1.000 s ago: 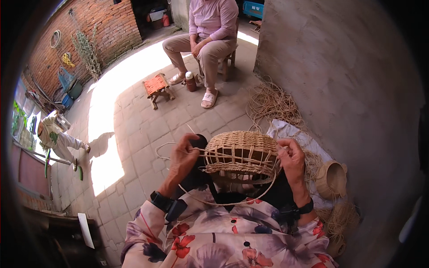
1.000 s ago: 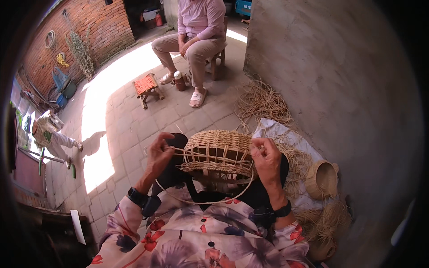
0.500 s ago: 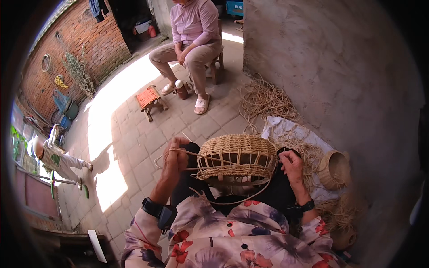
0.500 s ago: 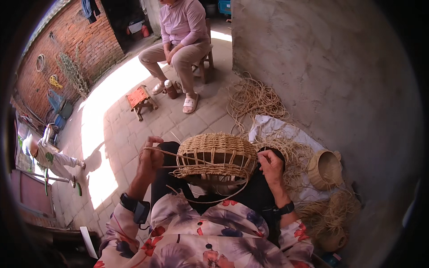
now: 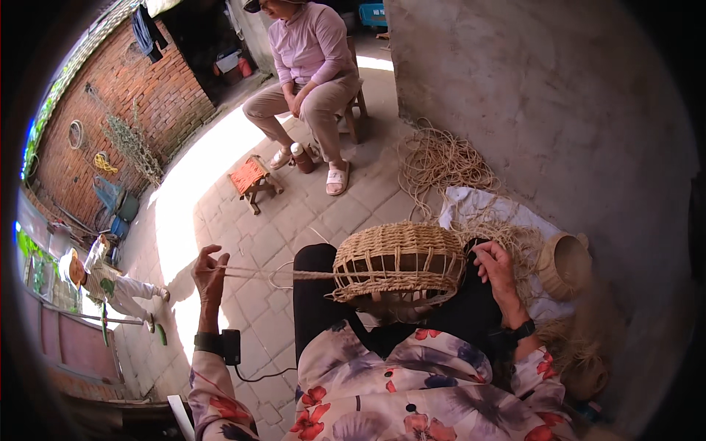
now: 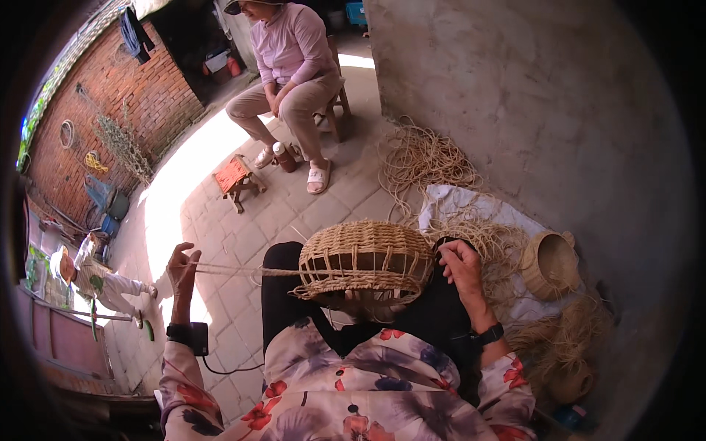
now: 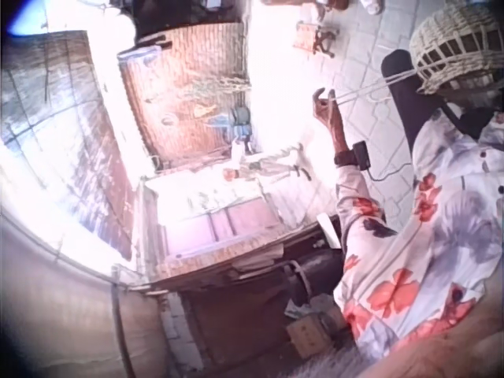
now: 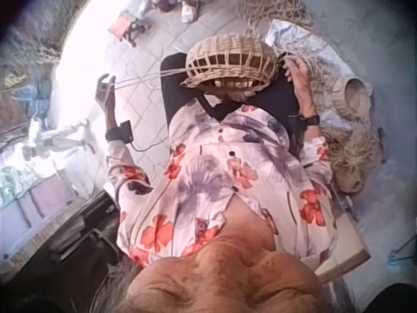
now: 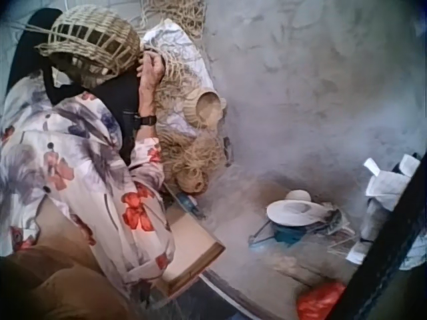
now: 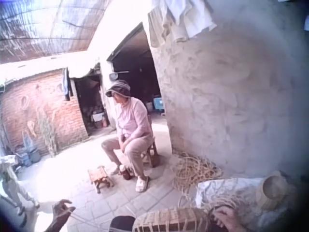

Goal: The recorder is weaving a small basket using natural straw or fiber materials.

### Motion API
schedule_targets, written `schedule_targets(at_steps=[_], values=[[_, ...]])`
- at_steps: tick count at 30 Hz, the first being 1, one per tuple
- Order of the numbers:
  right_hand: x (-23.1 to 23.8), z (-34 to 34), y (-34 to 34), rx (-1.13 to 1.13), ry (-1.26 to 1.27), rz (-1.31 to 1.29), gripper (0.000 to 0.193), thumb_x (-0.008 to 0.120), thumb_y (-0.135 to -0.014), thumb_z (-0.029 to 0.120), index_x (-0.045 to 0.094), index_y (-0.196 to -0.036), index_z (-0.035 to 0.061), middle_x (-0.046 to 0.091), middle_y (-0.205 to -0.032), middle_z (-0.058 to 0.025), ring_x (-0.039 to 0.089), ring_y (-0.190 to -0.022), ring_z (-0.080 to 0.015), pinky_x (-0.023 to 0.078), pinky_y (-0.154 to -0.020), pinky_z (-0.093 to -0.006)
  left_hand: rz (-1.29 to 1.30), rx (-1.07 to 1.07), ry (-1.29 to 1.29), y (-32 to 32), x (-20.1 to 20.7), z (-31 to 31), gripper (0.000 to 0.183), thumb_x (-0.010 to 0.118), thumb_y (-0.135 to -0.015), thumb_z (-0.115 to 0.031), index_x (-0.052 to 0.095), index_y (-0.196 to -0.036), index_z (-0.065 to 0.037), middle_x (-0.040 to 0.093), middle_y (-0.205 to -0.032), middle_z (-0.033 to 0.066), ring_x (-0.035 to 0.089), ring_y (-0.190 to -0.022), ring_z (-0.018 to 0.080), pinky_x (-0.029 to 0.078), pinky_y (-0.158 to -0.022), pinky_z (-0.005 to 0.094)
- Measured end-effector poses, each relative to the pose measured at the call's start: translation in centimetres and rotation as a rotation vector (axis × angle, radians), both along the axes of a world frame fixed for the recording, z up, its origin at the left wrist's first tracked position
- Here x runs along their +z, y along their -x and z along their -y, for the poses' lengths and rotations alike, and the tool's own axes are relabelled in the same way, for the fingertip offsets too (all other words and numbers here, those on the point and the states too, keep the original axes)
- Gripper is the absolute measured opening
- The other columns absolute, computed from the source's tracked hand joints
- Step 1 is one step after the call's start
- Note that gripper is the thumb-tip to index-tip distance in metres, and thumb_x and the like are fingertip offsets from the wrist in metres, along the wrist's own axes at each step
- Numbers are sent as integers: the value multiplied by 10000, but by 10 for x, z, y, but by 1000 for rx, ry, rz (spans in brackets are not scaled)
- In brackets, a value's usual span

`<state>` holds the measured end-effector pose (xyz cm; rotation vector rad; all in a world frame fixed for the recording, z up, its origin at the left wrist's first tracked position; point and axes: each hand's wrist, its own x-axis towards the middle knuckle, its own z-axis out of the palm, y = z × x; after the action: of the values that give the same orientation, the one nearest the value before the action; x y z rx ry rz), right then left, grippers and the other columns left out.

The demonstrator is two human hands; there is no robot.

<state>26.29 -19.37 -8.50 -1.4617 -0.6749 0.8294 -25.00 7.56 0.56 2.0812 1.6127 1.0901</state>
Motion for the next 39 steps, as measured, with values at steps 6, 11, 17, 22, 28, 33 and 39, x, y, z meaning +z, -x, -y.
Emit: schedule_targets(at_steps=[6, 11, 17, 22, 28, 33, 39], values=[[1, -3, 2, 29, -21, -4, 171, 604, -945, 206, 641, -1005, 50, 588, -761, 4, 500, -546, -22, 386, -440, -161, 72, 72, -11, -2, -7, -1, 368, 703, -862, -246, 563, -1185, -140, 543, -738, 1, 562, -662, 120, 474, -579, 295], [0, -2, 6, -22, -15, 10, 174, 609, -940, 204, 640, -1001, 44, 588, -747, 3, 496, -539, -19, 381, -433, -163, 1320, -718, 743, -36, 28, 5, 510, 470, -1001, -483, 463, -1325, -88, 402, -604, -42, 310, -451, 40, 284, -381, 204], [-4, 1, 2, -12, -46, 39, 166, 602, -938, 193, 646, -988, 40, 587, -731, 6, 491, -520, -23, 372, -416, -169, -817, 176, -292, 84, 29, -26, 380, 800, -737, -223, 565, -1003, -84, 534, -586, 154, 605, -620, 362, 456, -619, 481], [1, 4, 2, -33, -3, 130, 139, 595, -929, 155, 650, -976, 36, 584, -729, 15, 490, -542, -21, 400, -458, -182, -1016, 203, 427, 107, 17, 3, 845, 838, -545, -159, 537, -1332, -218, 516, -1293, 82, 467, -1231, 343, 364, -1052, 546], [16, -15, 30, 37, -49, 249, 110, 574, -903, 76, 648, -952, 11, 584, -745, 26, 525, -646, -37, 448, -573, -210, -119, -402, 295, -80, 8, 87, 268, 691, -785, -62, 662, -1051, -46, 636, -1008, 105, 618, -676, 180, 508, -629, 294], [47, -14, 69, 154, -178, 599, 157, 587, -823, -35, 657, -950, 27, 556, -832, -42, 546, -652, -102, 443, -591, -249, -178, -601, 181, -171, -6, 115, 215, 724, -811, -229, 681, -964, -84, 630, -884, 92, 634, -692, 280, 491, -626, 377], [68, -25, 85, 82, -202, 739, 119, 590, -835, -28, 643, -933, 13, 569, -822, -73, 569, -670, -157, 442, -587, -265, -299, -582, -26, -136, -18, 96, 103, 597, -866, -168, 605, -842, -69, 634, -758, 145, 632, -710, 367, 483, -595, 459]])
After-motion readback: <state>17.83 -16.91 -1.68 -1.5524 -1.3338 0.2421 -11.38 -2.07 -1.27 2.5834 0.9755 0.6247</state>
